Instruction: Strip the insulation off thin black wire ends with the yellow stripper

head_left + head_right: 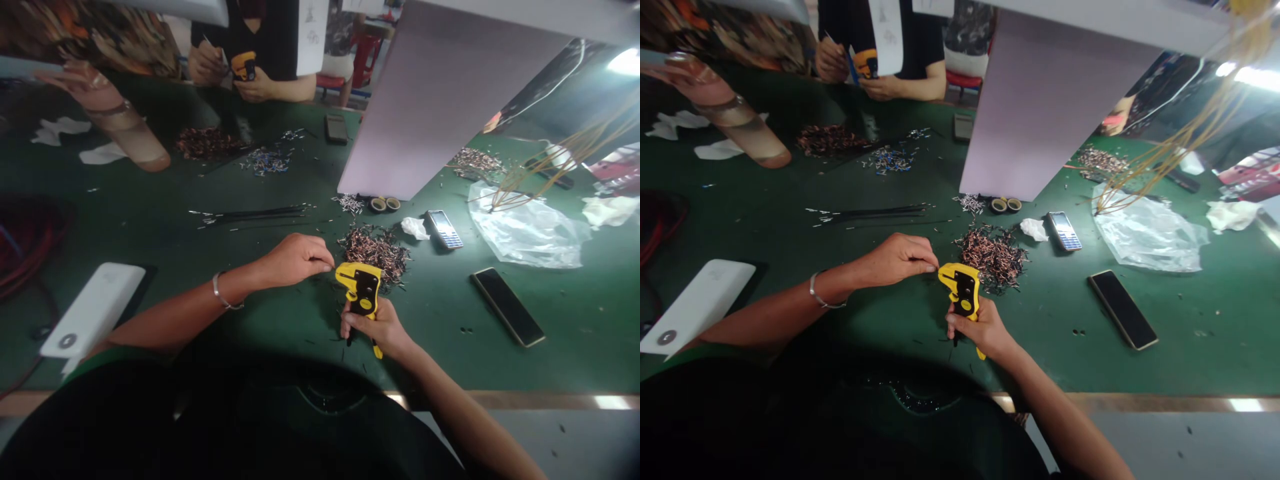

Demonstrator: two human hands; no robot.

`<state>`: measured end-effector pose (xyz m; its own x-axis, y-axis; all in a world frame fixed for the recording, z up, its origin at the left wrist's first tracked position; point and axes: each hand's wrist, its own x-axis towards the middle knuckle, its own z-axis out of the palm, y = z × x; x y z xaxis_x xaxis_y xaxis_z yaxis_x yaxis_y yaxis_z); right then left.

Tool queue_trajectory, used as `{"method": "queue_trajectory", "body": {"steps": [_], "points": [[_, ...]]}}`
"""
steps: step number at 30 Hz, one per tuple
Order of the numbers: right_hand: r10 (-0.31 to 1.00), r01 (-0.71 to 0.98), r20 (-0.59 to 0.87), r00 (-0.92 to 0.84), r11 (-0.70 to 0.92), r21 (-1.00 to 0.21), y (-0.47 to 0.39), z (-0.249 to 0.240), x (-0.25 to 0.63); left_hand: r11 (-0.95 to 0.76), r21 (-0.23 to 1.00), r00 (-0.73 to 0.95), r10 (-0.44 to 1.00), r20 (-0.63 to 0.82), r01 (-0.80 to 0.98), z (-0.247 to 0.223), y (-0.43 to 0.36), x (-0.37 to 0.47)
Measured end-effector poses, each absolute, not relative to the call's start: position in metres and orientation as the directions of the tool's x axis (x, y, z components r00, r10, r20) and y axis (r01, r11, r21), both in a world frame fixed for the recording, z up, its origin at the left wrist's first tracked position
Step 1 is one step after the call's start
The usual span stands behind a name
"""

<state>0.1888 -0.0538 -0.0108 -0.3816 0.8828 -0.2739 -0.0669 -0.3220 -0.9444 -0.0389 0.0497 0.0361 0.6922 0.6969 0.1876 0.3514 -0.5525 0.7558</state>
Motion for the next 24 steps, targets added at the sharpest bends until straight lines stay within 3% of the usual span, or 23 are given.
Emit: {"method": "queue_trajectory", "body": {"steps": [11,24], "points": [[0.922,0.052,-0.252,-0.293,-0.248,-0.967,-0.0524,-0.0157,0.1883,-0.529,0.767,0.658,0.729,0.19,0.364,0.0301,0.0577,-0.0415],[0.907,-0.038,-0.265,-0.328,-0.293,-0.955,-0.0532,-0.0181,0.1861,-0.499,0.775,0.622,0.762,0.178,0.389,0.0309,0.0585,-0.0389]]}}
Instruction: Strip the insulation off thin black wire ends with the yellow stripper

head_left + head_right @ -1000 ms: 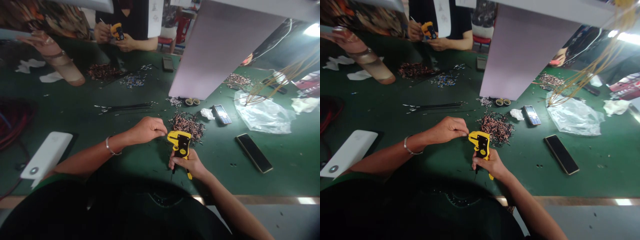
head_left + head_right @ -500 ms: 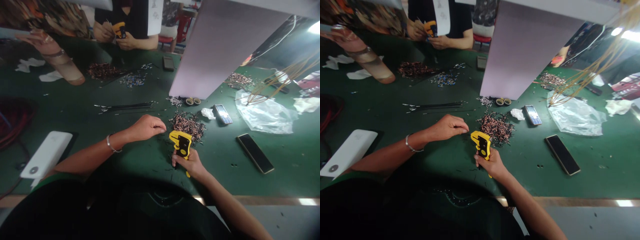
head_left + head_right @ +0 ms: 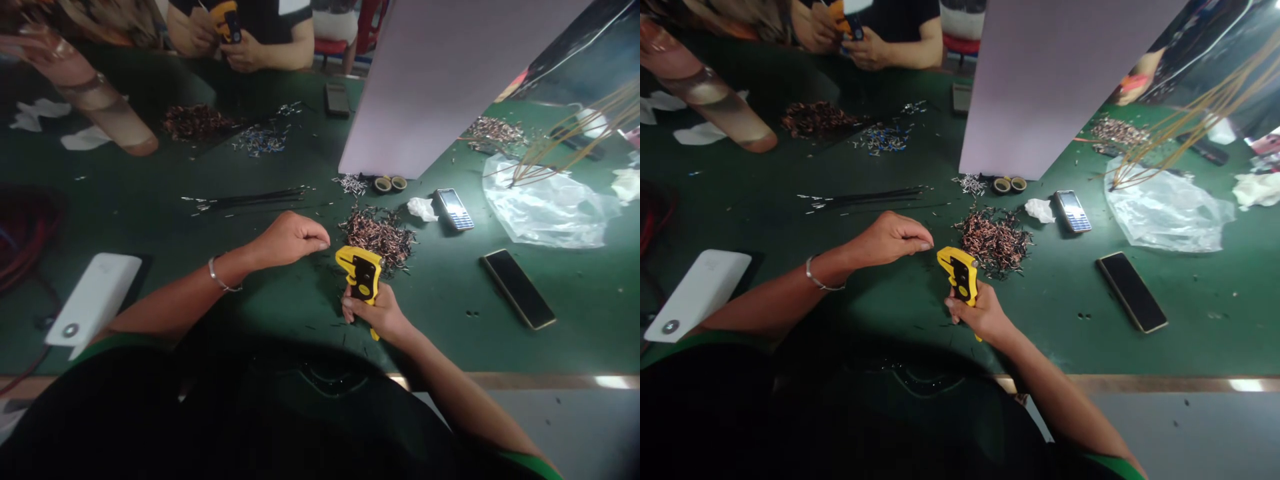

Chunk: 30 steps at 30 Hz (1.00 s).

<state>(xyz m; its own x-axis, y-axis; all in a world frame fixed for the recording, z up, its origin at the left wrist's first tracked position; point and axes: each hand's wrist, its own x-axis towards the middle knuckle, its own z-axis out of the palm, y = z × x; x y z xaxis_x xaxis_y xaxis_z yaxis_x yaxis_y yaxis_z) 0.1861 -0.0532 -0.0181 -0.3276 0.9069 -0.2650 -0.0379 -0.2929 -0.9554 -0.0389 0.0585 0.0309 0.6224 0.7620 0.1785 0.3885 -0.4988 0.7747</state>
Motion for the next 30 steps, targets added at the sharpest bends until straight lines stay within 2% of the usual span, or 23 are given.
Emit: {"method": "queue_trajectory", "body": {"steps": [18,22,25,30], "points": [[0.927,-0.124,-0.232,-0.296,-0.278,-0.953,-0.05,-0.02,0.183,-0.495,0.768,0.613,0.771,0.171,0.408,0.024,0.058,-0.035],[0.942,-0.145,-0.234,-0.24,-0.273,-0.951,-0.049,-0.028,0.182,-0.503,0.747,0.611,0.774,0.166,0.435,0.022,0.057,-0.033],[0.934,-0.175,-0.245,-0.261,-0.296,-0.939,-0.049,-0.033,0.185,-0.504,0.726,0.592,0.789,0.166,0.468,0.022,0.057,-0.033],[0.943,-0.245,-0.22,-0.248,-0.281,-0.928,-0.046,-0.031,0.191,-0.479,0.758,0.576,0.8,0.169,0.443,0.022,0.057,-0.034]]}}
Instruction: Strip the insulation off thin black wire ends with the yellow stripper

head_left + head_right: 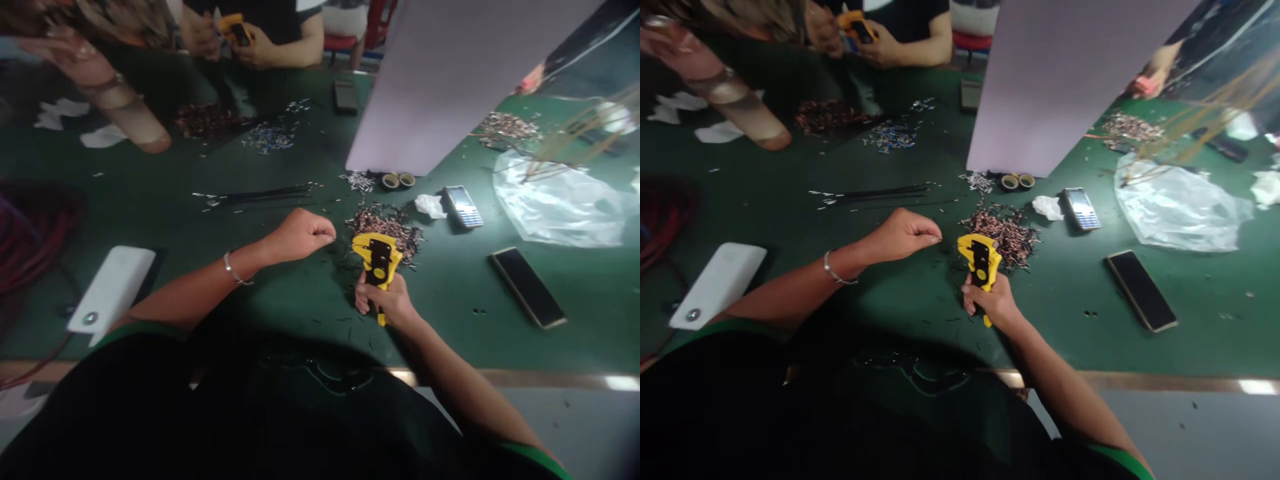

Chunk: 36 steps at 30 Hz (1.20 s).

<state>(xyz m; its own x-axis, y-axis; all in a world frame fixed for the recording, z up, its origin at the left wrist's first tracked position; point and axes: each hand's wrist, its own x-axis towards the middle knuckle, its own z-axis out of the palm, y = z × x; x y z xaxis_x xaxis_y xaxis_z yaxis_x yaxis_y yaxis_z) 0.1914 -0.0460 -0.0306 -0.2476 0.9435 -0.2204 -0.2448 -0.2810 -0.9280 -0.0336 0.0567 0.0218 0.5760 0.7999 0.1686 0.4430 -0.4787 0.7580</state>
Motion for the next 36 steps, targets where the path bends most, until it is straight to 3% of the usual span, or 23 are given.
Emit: {"method": "queue_trajectory", "body": {"steps": [3,10,13,18,23,36], "points": [[0.925,-0.295,-0.208,-0.318,-0.305,-0.906,-0.043,-0.027,0.193,-0.449,0.769,0.522,0.834,0.178,0.455,0.023,0.055,-0.034],[0.932,-0.33,-0.163,-0.324,-0.273,-0.904,-0.042,-0.023,0.194,-0.552,0.702,0.537,0.796,0.281,0.451,0.025,0.05,-0.034],[0.939,-0.353,-0.152,-0.309,-0.262,-0.898,-0.04,-0.016,0.192,-0.673,0.572,0.572,0.725,0.384,0.469,0.025,0.045,-0.034],[0.961,-0.452,-0.142,-0.236,-0.238,-0.86,-0.039,-0.004,0.188,-0.821,0.243,0.651,0.56,0.512,0.516,0.025,0.031,-0.03],[0.964,-0.492,-0.156,-0.215,-0.245,-0.835,-0.038,-0.004,0.185,-0.876,0.091,0.713,0.442,0.545,0.473,0.024,0.018,-0.022],[0.981,-0.433,-0.157,-0.114,-0.191,-0.881,-0.04,-0.005,0.182,-0.915,0.098,0.747,0.378,0.547,0.392,0.022,0.009,-0.016]]}}
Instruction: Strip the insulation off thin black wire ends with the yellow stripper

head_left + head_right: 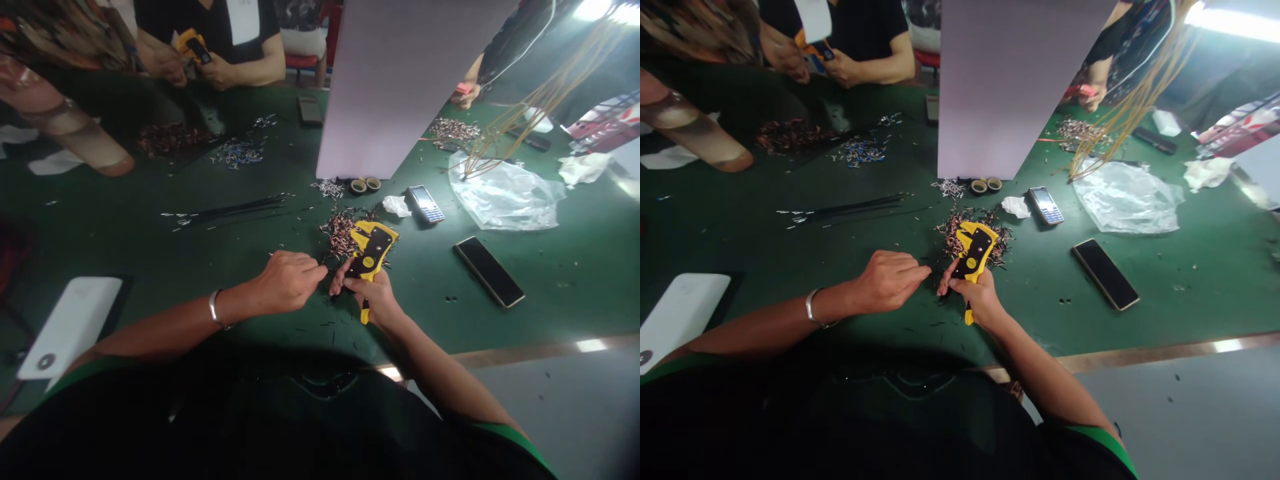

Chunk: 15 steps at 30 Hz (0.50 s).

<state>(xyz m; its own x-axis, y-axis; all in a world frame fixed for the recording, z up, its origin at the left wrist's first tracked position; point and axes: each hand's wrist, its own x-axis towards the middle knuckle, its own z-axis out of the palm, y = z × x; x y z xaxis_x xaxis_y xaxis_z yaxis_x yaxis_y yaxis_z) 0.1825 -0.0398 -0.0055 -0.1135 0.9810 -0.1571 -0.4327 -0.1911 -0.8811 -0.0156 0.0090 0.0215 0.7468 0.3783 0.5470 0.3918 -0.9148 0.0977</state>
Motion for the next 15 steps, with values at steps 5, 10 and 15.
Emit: {"method": "queue_trajectory", "body": {"steps": [5,10,15], "points": [[0.992,-0.357,-0.122,-0.04,-0.129,-0.925,-0.035,-0.009,0.187,-0.883,0.132,0.698,0.44,0.565,0.45,0.023,0.016,-0.02],[0.989,-0.204,0.029,0.148,0.059,-0.977,-0.022,0.003,0.208,-0.822,0.224,0.582,0.537,0.611,0.524,0.019,0.023,-0.022],[0.944,-0.063,0.141,0.299,0.167,-0.984,-0.016,0.008,0.22,-0.775,0.299,0.472,0.592,0.654,0.557,0.013,0.024,-0.022]]}}
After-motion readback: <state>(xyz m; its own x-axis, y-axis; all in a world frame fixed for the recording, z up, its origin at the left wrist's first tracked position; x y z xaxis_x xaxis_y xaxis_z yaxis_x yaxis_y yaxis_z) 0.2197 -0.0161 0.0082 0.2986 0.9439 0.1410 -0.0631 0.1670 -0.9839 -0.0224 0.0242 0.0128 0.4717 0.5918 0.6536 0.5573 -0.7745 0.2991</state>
